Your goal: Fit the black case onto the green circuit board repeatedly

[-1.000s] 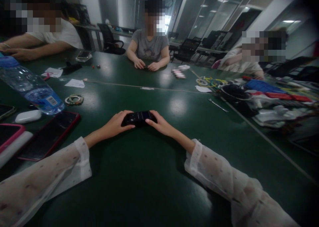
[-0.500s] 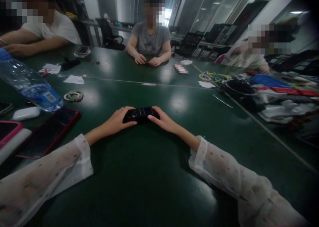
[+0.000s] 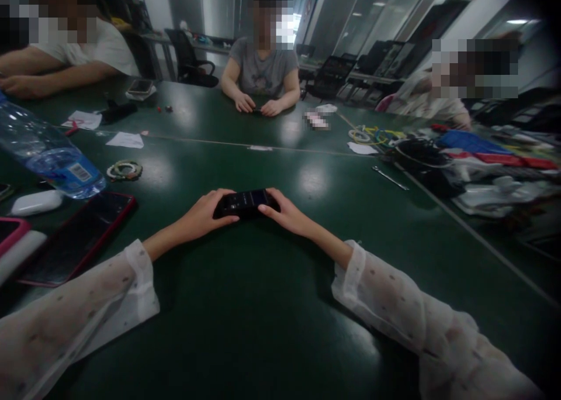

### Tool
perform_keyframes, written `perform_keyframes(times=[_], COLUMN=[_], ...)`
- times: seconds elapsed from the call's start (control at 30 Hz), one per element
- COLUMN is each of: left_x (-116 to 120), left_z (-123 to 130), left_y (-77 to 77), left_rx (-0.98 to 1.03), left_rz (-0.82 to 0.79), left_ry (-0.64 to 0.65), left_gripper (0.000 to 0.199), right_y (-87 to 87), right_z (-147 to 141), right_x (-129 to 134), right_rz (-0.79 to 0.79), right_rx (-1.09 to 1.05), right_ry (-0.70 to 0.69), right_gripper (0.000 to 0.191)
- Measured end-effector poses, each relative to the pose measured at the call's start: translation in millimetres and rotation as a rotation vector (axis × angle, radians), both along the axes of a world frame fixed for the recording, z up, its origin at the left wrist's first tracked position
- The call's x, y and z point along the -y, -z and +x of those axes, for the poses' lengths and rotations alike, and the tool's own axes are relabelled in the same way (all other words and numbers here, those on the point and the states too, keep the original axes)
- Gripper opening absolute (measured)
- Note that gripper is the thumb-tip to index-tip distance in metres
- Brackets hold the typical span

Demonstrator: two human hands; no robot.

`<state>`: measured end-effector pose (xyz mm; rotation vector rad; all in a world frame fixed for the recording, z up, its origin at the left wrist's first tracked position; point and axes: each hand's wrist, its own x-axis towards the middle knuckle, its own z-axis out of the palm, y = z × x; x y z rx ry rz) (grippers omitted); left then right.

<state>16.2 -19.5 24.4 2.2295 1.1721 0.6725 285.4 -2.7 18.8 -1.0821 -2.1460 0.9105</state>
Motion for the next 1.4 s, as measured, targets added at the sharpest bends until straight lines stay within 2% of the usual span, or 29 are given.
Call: perform_keyframes(times=[0.53, 1.13, 1.4], left_x=[-1.1, 0.4, -0.7], left_z=[-1.0, -0.2, 1.0], left_y=[1.7, -0.2, 2.5], left_rx=[-0.017, -0.005, -0.004], left_rz=[0.013, 0.040, 0.029], left_ry=[0.009, 0.021, 0.009], left_gripper=[0.057, 0.057, 0.057], right_y=[2.0, -4.0, 0.3], right_z=[-1.2, -3.2, -2.4], right_x=[-0.3, 3.3, 0.0], right_rz=[0.031, 0.042, 0.031], right_rx=[0.017, 0.007, -0.003], right_ry=[0.022, -0.001, -0.010], right_gripper=[0.053, 0.050, 0.053])
